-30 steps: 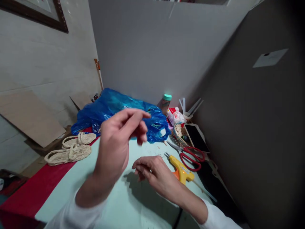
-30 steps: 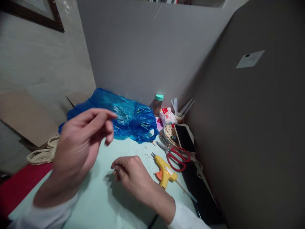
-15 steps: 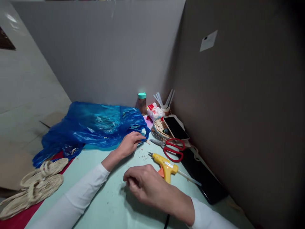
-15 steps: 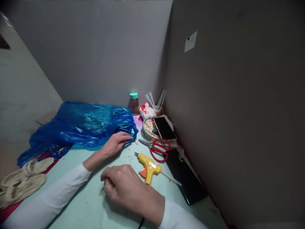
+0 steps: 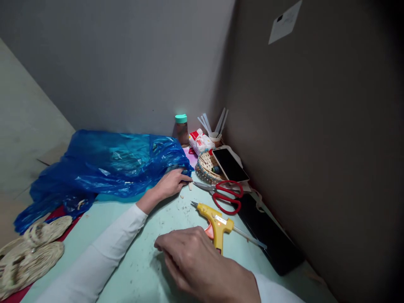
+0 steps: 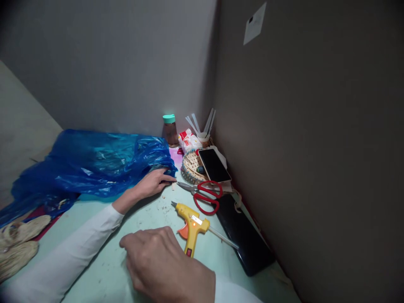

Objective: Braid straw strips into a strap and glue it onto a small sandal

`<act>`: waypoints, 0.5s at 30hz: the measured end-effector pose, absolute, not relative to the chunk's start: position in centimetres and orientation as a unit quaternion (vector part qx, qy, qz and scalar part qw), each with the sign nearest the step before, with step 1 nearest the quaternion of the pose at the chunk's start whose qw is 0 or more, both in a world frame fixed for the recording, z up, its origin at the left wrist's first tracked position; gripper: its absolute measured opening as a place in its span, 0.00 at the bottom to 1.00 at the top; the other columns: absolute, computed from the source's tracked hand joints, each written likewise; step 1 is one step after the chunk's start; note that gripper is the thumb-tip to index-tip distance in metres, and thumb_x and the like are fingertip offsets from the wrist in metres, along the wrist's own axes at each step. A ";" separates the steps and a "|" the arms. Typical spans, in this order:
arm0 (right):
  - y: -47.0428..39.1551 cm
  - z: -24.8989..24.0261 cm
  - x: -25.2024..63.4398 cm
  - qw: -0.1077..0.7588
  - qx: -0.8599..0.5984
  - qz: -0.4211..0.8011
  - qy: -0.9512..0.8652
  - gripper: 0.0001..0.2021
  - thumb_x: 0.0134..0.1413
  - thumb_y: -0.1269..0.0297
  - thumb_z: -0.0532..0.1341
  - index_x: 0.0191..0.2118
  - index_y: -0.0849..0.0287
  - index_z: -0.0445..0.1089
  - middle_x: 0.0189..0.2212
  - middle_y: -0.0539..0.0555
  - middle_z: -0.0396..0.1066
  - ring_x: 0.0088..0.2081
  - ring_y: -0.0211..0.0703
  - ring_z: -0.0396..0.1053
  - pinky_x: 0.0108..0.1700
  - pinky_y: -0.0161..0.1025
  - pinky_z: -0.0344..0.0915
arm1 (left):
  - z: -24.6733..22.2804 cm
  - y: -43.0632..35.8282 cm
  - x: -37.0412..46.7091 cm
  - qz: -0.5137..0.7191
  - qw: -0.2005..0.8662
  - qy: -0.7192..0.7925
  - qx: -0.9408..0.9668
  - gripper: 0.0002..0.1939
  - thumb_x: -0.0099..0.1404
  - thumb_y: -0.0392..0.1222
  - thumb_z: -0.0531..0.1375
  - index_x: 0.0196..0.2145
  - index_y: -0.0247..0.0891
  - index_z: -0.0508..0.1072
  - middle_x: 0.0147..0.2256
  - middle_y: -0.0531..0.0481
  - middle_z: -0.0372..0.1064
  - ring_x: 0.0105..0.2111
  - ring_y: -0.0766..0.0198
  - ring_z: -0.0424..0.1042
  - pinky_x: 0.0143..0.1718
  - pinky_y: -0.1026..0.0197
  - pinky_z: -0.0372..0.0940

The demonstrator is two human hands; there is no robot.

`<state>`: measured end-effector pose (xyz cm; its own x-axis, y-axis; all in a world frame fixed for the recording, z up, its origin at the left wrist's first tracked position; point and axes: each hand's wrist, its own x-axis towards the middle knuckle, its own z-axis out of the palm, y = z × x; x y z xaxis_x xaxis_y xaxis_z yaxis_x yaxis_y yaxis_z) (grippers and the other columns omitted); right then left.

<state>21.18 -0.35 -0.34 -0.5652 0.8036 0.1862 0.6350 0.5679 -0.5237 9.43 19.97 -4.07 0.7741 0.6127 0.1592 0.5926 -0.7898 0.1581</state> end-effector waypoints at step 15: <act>-0.7 -1.8 21.1 0.331 -0.426 0.183 -0.822 0.07 0.44 0.71 0.55 0.25 0.57 0.53 0.20 0.44 0.60 0.23 0.34 0.53 0.28 0.37 0.44 | -1.8 19.0 6.9 0.255 0.059 0.356 0.897 0.10 0.64 0.34 0.58 0.35 0.39 0.80 0.35 0.47 0.77 0.36 0.59 0.74 0.42 0.59 0.66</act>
<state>21.07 -0.71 -1.79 -0.4186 0.8207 0.3889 0.5790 0.5711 -0.5819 6.88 18.98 -1.82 0.6168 0.6681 0.4162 0.6083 -0.7401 0.2866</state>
